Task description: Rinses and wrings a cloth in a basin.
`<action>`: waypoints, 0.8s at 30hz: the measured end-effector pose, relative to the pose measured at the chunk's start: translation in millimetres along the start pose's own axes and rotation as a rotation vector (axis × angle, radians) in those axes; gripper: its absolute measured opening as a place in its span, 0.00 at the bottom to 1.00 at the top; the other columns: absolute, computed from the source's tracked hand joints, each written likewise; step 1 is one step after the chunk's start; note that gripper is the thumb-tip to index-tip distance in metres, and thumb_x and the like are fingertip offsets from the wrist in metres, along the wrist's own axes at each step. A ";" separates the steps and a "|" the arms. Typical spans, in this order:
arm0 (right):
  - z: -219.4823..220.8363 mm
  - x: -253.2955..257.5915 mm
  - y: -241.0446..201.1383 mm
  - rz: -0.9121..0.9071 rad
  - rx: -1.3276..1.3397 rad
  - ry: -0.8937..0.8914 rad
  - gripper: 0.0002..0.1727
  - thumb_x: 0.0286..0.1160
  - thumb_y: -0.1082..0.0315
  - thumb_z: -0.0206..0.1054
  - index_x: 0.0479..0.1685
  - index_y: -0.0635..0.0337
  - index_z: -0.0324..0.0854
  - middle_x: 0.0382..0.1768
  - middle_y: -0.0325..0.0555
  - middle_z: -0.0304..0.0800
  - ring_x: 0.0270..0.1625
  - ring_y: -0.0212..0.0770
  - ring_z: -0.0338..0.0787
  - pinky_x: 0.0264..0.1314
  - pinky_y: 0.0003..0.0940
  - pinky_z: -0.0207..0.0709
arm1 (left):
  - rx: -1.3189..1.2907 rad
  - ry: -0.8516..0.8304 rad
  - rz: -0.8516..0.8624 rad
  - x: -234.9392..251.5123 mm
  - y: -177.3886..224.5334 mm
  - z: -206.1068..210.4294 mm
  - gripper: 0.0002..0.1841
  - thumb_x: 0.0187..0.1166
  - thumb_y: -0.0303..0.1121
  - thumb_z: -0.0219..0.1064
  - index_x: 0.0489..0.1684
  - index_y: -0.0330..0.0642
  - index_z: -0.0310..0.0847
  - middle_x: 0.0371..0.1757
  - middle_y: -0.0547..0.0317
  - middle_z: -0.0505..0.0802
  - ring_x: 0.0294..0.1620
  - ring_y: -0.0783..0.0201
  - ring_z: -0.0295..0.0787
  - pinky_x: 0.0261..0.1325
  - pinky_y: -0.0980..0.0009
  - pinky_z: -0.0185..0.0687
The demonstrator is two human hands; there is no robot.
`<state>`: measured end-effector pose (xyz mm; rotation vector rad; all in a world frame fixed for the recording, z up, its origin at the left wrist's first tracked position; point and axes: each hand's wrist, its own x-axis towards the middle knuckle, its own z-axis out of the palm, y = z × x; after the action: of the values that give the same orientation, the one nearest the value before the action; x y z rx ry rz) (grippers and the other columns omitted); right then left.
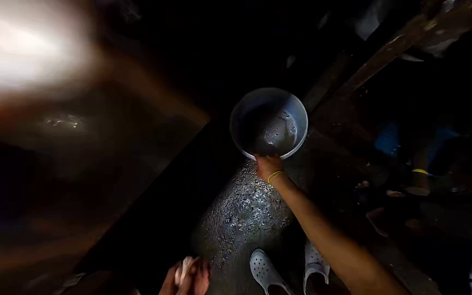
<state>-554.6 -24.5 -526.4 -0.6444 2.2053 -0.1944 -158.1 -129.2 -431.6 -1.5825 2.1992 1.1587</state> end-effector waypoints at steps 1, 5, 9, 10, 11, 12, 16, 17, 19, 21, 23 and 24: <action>-0.7 10.6 5.2 0.008 -0.050 -0.042 0.29 0.75 0.69 0.67 0.79 0.58 0.74 0.66 0.65 0.87 0.72 0.66 0.83 0.74 0.68 0.69 | -0.097 0.018 0.028 18.6 15.5 27.7 0.25 0.79 0.35 0.70 0.71 0.29 0.77 0.58 0.38 0.91 0.59 0.52 0.90 0.68 0.50 0.84; 5.4 22.3 24.2 -0.123 -0.189 -0.046 0.20 0.74 0.74 0.65 0.66 0.64 0.82 0.59 0.69 0.88 0.64 0.70 0.87 0.62 0.71 0.76 | -0.394 0.017 0.118 70.9 42.4 111.4 0.22 0.76 0.34 0.70 0.66 0.33 0.81 0.51 0.52 0.94 0.48 0.66 0.93 0.58 0.63 0.90; 9.4 9.3 39.4 -0.213 -0.321 -0.058 0.21 0.73 0.73 0.66 0.66 0.64 0.81 0.54 0.69 0.89 0.60 0.72 0.88 0.59 0.71 0.76 | -0.357 0.040 0.168 96.2 47.3 133.8 0.23 0.71 0.40 0.74 0.63 0.38 0.84 0.47 0.57 0.96 0.45 0.68 0.95 0.54 0.63 0.92; 12.5 4.4 42.1 -0.227 -0.351 -0.064 0.20 0.74 0.72 0.66 0.66 0.64 0.81 0.52 0.69 0.90 0.58 0.71 0.89 0.58 0.70 0.77 | -0.349 0.062 0.183 99.0 49.3 130.3 0.24 0.71 0.42 0.74 0.64 0.39 0.84 0.47 0.57 0.96 0.45 0.68 0.94 0.54 0.63 0.92; 16.4 -0.5 44.2 -0.243 -0.377 -0.073 0.19 0.76 0.71 0.64 0.66 0.63 0.81 0.50 0.69 0.90 0.57 0.71 0.89 0.57 0.69 0.78 | -0.369 0.093 0.195 101.8 50.5 125.7 0.25 0.72 0.44 0.73 0.65 0.38 0.83 0.47 0.57 0.96 0.45 0.68 0.94 0.54 0.64 0.91; 20.3 -5.5 46.0 -0.259 -0.403 -0.082 0.18 0.77 0.70 0.63 0.65 0.63 0.81 0.49 0.68 0.90 0.56 0.71 0.90 0.56 0.68 0.78 | -0.427 0.126 0.190 104.6 51.9 121.8 0.24 0.74 0.43 0.72 0.65 0.38 0.83 0.47 0.57 0.95 0.45 0.69 0.94 0.54 0.65 0.92; 35.1 -28.1 51.5 -0.301 -0.504 -0.110 0.17 0.81 0.66 0.61 0.64 0.62 0.82 0.45 0.66 0.92 0.52 0.69 0.91 0.53 0.66 0.79 | -0.840 0.175 -0.011 119.6 57.0 113.0 0.18 0.88 0.36 0.61 0.69 0.36 0.79 0.48 0.48 0.95 0.44 0.58 0.94 0.50 0.58 0.92; 39.9 -33.7 52.5 -0.317 -0.525 -0.103 0.16 0.81 0.65 0.61 0.63 0.61 0.82 0.43 0.66 0.92 0.51 0.69 0.92 0.52 0.66 0.80 | -0.925 0.173 -0.045 124.1 57.3 111.7 0.18 0.90 0.36 0.58 0.69 0.35 0.78 0.47 0.46 0.95 0.44 0.56 0.95 0.49 0.57 0.92; 47.1 -44.9 55.1 -0.363 -0.557 -0.118 0.16 0.82 0.64 0.60 0.60 0.61 0.84 0.41 0.65 0.93 0.50 0.68 0.93 0.51 0.65 0.81 | -1.071 0.137 -0.073 130.6 58.7 109.5 0.19 0.93 0.37 0.54 0.72 0.35 0.76 0.48 0.43 0.94 0.46 0.53 0.95 0.49 0.54 0.93; 44.8 -47.4 57.1 -0.422 -0.546 -0.214 0.17 0.84 0.59 0.59 0.57 0.59 0.86 0.42 0.62 0.93 0.52 0.66 0.92 0.54 0.65 0.80 | -1.216 0.083 -0.091 134.0 63.6 106.3 0.20 0.95 0.39 0.47 0.72 0.36 0.74 0.50 0.43 0.94 0.48 0.51 0.94 0.51 0.52 0.92; 32.4 -34.3 60.0 -0.437 -0.353 -0.384 0.21 0.86 0.50 0.60 0.56 0.57 0.89 0.45 0.58 0.94 0.54 0.61 0.91 0.62 0.65 0.78 | -1.309 0.069 -0.071 133.3 70.6 104.0 0.19 0.94 0.36 0.43 0.71 0.37 0.73 0.51 0.45 0.93 0.50 0.52 0.94 0.52 0.52 0.92; 26.8 -21.6 63.7 -0.415 -0.178 -0.451 0.23 0.86 0.49 0.60 0.56 0.58 0.90 0.46 0.57 0.94 0.52 0.57 0.92 0.61 0.63 0.79 | -1.302 0.067 -0.034 132.6 74.1 104.2 0.19 0.90 0.32 0.44 0.73 0.39 0.72 0.52 0.49 0.92 0.50 0.57 0.92 0.51 0.57 0.89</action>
<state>-547.3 43.1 -551.4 -1.1255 1.6499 -0.0539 -305.4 -144.0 -541.2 -1.9338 1.3245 2.8298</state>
